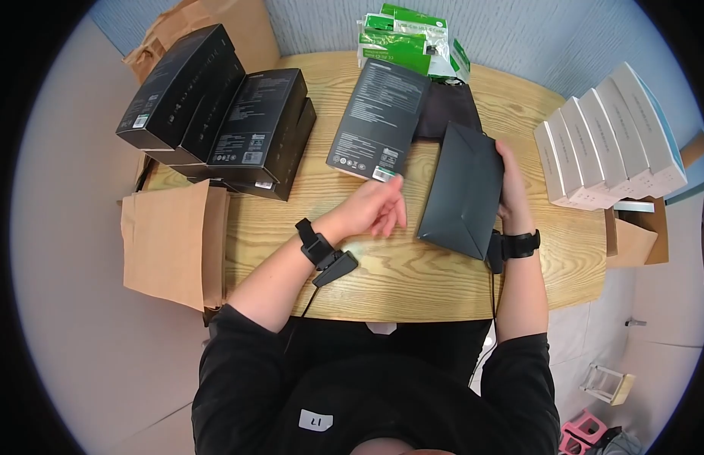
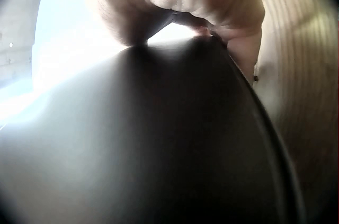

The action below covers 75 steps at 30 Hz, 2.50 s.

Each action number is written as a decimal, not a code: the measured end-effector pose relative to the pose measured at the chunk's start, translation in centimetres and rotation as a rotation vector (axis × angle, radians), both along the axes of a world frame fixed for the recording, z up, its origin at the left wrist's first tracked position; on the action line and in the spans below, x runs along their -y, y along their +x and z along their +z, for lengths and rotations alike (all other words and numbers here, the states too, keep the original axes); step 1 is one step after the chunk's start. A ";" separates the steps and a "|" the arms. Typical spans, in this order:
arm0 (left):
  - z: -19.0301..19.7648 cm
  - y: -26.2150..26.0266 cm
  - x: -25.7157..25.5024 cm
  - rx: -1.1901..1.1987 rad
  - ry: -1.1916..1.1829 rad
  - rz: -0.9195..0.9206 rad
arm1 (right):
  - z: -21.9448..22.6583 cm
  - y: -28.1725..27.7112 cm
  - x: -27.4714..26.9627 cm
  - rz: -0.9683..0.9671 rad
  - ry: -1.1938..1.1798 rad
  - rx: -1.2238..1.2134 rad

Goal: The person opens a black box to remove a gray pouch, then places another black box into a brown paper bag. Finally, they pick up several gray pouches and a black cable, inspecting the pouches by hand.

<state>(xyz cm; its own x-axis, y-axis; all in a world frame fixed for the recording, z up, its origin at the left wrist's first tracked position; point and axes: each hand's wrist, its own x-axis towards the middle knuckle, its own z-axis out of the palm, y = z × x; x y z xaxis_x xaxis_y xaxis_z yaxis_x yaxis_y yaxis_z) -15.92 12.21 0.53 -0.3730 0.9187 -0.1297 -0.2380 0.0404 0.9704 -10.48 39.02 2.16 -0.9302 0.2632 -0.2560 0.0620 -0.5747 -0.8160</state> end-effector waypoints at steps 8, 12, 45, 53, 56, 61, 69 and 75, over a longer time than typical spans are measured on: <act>3.5 1.4 -0.2 0.067 -0.344 -0.022 | -0.1 0.0 1.2 0.026 -0.008 0.067; 3.2 1.5 0.0 0.034 -0.286 -0.135 | 0.1 0.3 0.7 0.064 -0.071 0.015; 2.1 3.9 -1.9 -0.650 -0.004 0.185 | 2.4 1.9 -3.0 0.356 0.641 -0.001; 1.1 3.2 -1.4 -0.773 0.054 0.096 | 2.7 2.7 -3.5 0.499 0.655 -0.020; 1.3 3.4 -1.4 -0.721 0.095 0.100 | 2.7 2.7 -3.3 0.518 0.612 -0.025; 1.7 3.7 -1.6 -0.553 0.105 0.164 | 2.7 2.7 -3.5 0.514 0.604 -0.034; 0.4 3.0 -1.7 -0.529 0.171 0.187 | 0.7 1.9 -5.1 0.276 0.681 0.238; 1.0 3.6 -2.0 -0.641 0.075 0.138 | 3.3 1.7 -2.3 0.179 0.910 0.353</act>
<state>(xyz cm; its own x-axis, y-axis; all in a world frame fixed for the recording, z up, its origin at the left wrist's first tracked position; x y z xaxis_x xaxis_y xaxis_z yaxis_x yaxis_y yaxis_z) -12.33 14.21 1.51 -0.4703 0.8548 0.2194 0.3895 -0.0220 0.9207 -8.79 41.29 5.48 -0.8846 0.3601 -0.2963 0.4114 0.3037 -0.8594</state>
